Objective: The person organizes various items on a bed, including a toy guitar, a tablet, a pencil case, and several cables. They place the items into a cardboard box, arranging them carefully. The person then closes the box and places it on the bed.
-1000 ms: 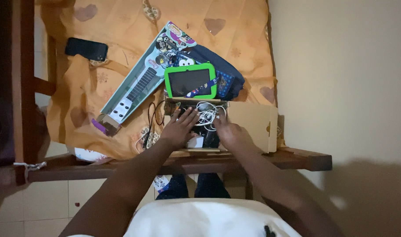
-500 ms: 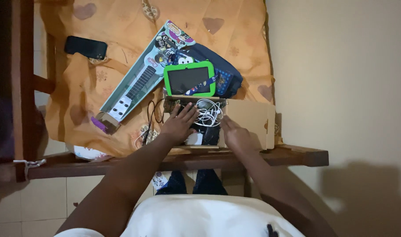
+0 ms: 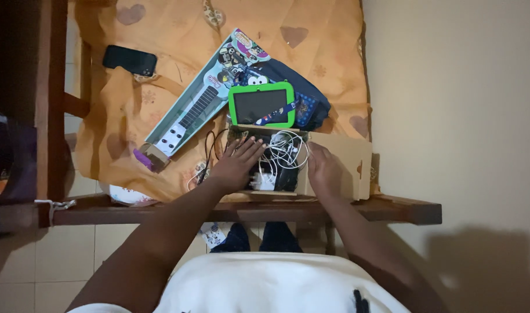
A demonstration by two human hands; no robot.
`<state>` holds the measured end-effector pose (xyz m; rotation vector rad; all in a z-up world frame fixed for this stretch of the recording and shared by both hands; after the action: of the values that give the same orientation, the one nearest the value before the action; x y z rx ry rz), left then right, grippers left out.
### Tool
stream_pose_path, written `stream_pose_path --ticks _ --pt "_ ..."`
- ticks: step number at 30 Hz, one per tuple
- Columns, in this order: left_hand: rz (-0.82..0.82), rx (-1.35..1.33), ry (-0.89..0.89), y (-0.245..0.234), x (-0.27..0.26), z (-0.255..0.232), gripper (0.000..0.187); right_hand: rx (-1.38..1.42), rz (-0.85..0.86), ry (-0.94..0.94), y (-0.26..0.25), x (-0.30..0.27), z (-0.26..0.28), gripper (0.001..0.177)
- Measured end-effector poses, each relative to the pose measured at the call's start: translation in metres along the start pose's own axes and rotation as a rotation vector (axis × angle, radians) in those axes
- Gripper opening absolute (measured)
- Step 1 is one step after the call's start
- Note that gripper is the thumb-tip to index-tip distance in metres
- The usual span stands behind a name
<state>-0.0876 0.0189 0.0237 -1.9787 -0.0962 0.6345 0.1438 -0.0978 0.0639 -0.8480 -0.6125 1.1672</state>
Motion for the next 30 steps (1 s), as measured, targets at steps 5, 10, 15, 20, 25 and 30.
stream_pose_path --ticks 5,10,15,20,25,30 --pt "0.002 0.018 0.011 -0.023 -0.030 -0.008 0.085 -0.055 0.057 0.018 -0.001 0.006 0.015 0.036" --pt "-0.128 -0.095 0.276 0.002 -0.028 -0.012 0.070 -0.192 0.160 0.148 0.020 0.005 0.011 0.035" --pt "-0.044 0.024 0.133 0.038 0.002 -0.013 0.070 -0.305 0.298 0.150 0.056 0.006 -0.019 0.027" --pt "0.019 -0.007 0.023 0.050 0.013 -0.009 0.071 -0.201 0.357 0.259 0.068 0.020 -0.035 0.025" --pt "0.011 0.247 -0.041 0.040 0.012 -0.001 0.067 -0.397 0.337 0.039 0.079 0.043 -0.037 0.024" --pt "0.090 0.066 0.183 -0.002 -0.009 -0.009 0.055 -0.700 0.544 0.024 0.085 0.047 -0.039 0.022"
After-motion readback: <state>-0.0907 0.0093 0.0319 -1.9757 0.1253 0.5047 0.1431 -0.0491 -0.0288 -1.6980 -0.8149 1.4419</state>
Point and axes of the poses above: each hand's wrist, its own x-axis towards the middle knuckle, its own y-axis out of the palm, z = x × y, the point moved 3 cm from there along x, towards the middle knuckle, and after that the axes turned 11 degrees about z, right-handed, at the moved point
